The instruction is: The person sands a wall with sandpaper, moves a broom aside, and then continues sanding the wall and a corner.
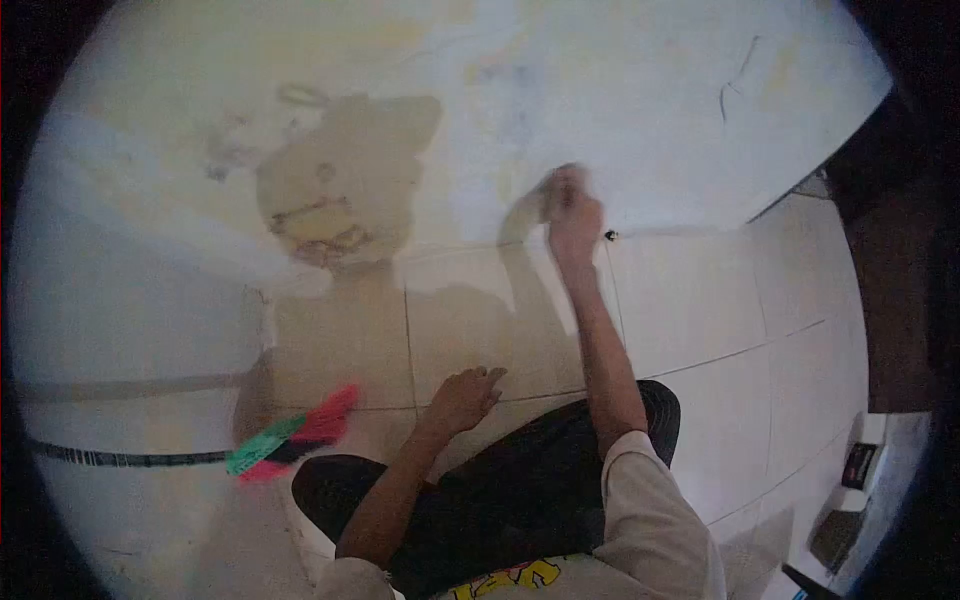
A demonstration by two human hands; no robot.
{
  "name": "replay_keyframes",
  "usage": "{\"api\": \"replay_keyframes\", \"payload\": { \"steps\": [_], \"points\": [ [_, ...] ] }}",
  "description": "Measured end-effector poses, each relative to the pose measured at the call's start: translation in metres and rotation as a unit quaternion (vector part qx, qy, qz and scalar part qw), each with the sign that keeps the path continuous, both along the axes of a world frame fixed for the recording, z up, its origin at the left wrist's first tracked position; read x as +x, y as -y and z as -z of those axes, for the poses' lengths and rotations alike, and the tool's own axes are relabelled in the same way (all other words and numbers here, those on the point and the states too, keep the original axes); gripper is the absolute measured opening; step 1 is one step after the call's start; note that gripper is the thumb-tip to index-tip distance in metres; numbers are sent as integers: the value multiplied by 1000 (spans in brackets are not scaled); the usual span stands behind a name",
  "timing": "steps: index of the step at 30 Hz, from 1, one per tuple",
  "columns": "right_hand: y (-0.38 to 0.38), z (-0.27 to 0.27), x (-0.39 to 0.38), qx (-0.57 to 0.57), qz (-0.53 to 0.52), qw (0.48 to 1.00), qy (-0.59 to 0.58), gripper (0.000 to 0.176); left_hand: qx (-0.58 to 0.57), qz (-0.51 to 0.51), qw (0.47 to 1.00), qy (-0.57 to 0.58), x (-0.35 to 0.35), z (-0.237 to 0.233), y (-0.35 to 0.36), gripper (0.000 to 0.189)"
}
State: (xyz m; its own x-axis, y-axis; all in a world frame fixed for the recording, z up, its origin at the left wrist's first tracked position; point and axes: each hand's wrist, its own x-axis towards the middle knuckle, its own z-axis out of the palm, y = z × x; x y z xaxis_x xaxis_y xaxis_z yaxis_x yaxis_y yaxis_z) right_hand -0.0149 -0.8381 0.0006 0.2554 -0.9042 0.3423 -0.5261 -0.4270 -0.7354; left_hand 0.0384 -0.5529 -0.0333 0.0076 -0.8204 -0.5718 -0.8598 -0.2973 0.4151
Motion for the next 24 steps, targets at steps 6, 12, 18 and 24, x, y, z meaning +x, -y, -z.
{"api": "replay_keyframes", "payload": {
  "steps": [6,12,18,24],
  "points": [
    [-15,-11,-1,-60,-18,991,-119,29,-19,5,1000,7,4,2,-1,44],
    [6,-34,-36,-88,115,988,-52,36,7,-7,1000,6,-4,-8,7,43],
    [-2,-27,-25,-90,134,985,60,31,-27,-8,1000,-1,-1,-7,3,44],
    [-9,-15,-12,-115,86,978,150,18,-25,2,1000,0,-2,-1,1,45]
  ]
}}
